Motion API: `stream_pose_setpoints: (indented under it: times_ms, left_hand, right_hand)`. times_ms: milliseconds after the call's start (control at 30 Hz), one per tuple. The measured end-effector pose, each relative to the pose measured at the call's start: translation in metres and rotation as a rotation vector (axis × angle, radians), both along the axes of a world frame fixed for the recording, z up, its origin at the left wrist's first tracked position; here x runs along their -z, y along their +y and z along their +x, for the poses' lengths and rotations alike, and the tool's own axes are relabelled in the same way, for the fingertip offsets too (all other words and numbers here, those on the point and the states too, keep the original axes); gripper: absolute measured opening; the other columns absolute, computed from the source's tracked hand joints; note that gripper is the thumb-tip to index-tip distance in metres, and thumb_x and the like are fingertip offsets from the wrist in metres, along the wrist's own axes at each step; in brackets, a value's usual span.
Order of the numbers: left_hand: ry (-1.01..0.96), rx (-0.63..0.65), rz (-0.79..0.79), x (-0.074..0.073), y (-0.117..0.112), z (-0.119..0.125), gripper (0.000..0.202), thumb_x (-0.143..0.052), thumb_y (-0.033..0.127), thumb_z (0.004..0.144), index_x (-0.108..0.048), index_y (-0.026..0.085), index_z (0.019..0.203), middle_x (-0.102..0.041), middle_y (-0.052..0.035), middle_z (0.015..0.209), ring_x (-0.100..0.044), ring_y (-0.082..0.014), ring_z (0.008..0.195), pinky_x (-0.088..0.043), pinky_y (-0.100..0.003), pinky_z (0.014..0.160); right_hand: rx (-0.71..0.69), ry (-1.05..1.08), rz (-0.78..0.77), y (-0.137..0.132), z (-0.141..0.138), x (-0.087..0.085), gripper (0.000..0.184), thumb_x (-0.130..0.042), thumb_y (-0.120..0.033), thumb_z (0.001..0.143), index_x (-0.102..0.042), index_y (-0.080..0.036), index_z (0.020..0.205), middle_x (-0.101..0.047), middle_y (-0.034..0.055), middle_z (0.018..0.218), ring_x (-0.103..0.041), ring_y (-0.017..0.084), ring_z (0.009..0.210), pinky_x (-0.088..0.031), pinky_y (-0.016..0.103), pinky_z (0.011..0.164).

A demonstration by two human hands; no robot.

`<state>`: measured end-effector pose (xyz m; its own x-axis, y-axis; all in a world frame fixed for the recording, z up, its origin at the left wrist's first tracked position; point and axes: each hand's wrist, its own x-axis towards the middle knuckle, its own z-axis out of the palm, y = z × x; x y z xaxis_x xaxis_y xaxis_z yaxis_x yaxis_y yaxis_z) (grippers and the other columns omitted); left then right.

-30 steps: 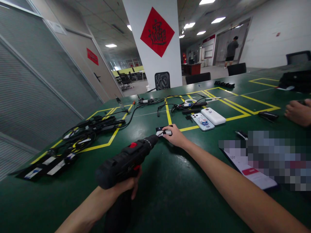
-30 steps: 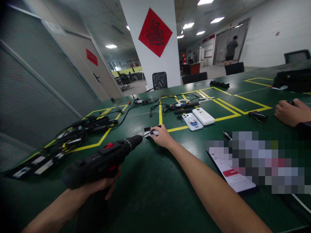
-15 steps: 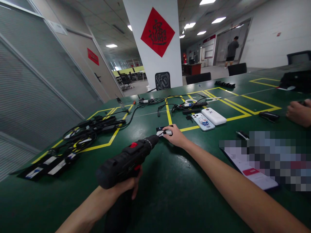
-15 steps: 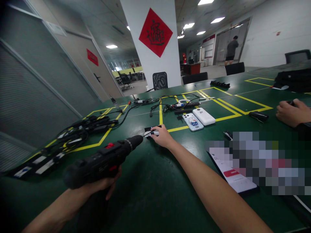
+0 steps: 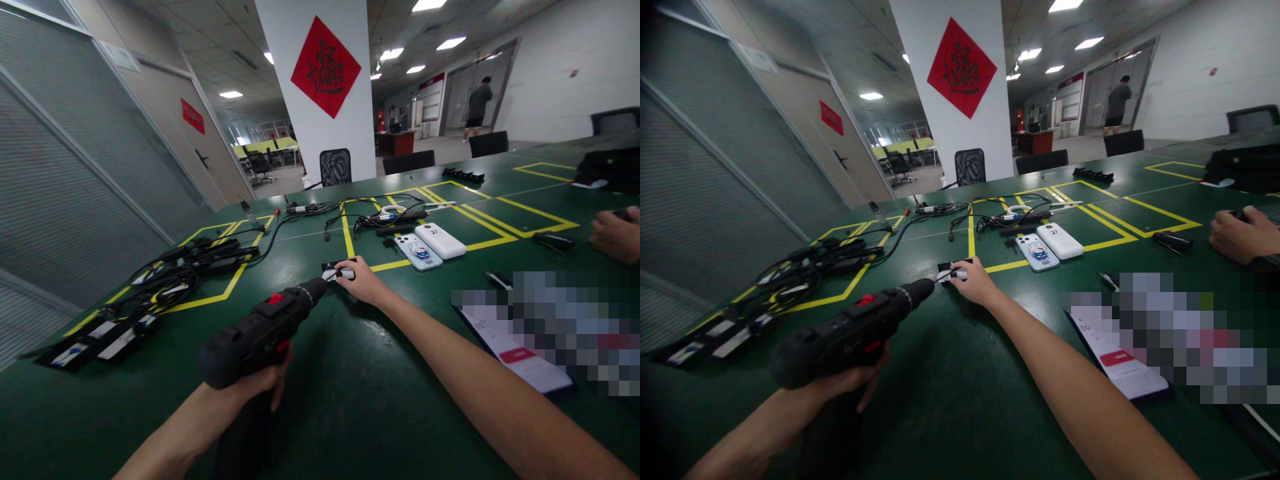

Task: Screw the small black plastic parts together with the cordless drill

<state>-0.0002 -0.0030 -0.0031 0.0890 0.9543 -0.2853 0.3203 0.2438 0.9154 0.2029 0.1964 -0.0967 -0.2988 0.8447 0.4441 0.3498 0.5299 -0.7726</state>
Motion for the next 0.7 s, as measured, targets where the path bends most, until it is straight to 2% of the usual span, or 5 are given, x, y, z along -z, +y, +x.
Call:
stream_pose_setpoints:
  times_ms: [167,300,367,567,700]
  left_hand:
    - [-0.011,0.01,-0.031,-0.0039,-0.0007,0.0001,0.032,-0.06,0.037,0.072,-0.058,0.016,0.096,-0.061,-0.0033,0.067,-0.054,-0.0173,0.055,-0.043,-0.03,0.058]
    - [-0.024,0.054,-0.022,-0.0068,-0.0011,0.0003,0.031,-0.058,0.037,0.074,-0.057,0.016,0.098,-0.062,-0.0042,0.075,-0.054,-0.0164,0.057,-0.044,-0.031,0.061]
    - [-0.029,0.038,-0.012,-0.0062,-0.0008,0.0003,0.03,-0.059,0.036,0.074,-0.056,0.016,0.097,-0.062,-0.0042,0.077,-0.053,-0.0153,0.055,-0.044,-0.03,0.059]
    - [-0.013,0.045,-0.001,-0.002,0.0005,-0.0004,0.025,-0.059,0.034,0.075,-0.056,0.016,0.092,-0.059,-0.0018,0.064,-0.053,-0.0157,0.054,-0.043,-0.03,0.058]
    - [-0.038,0.023,-0.003,-0.0023,0.0005,-0.0006,0.029,-0.06,0.033,0.074,-0.055,0.017,0.096,-0.06,-0.0022,0.072,-0.053,-0.0146,0.053,-0.042,-0.029,0.056]
  right_hand:
    - [-0.003,-0.007,0.003,-0.0003,0.0,0.0003,0.029,-0.064,-0.025,0.074,-0.063,-0.023,0.104,-0.048,0.0045,0.105,-0.054,0.016,0.096,-0.04,0.032,0.094]
    - [0.0,-0.01,0.002,-0.0005,0.0002,0.0005,0.029,-0.063,-0.026,0.075,-0.063,-0.023,0.104,-0.048,0.0046,0.105,-0.054,0.016,0.096,-0.04,0.033,0.094]
    - [-0.004,-0.01,0.005,-0.0002,0.0002,0.0007,0.03,-0.063,-0.026,0.075,-0.063,-0.023,0.104,-0.048,0.0046,0.106,-0.054,0.016,0.096,-0.04,0.033,0.093]
    - [-0.001,-0.004,0.01,0.0002,-0.0001,0.0006,0.029,-0.064,-0.026,0.074,-0.063,-0.023,0.104,-0.048,0.0045,0.106,-0.054,0.016,0.097,-0.04,0.032,0.093]
    - [-0.001,-0.008,0.004,-0.0004,-0.0001,0.0001,0.029,-0.064,-0.025,0.075,-0.063,-0.023,0.104,-0.047,0.0041,0.105,-0.054,0.016,0.096,-0.04,0.032,0.093]
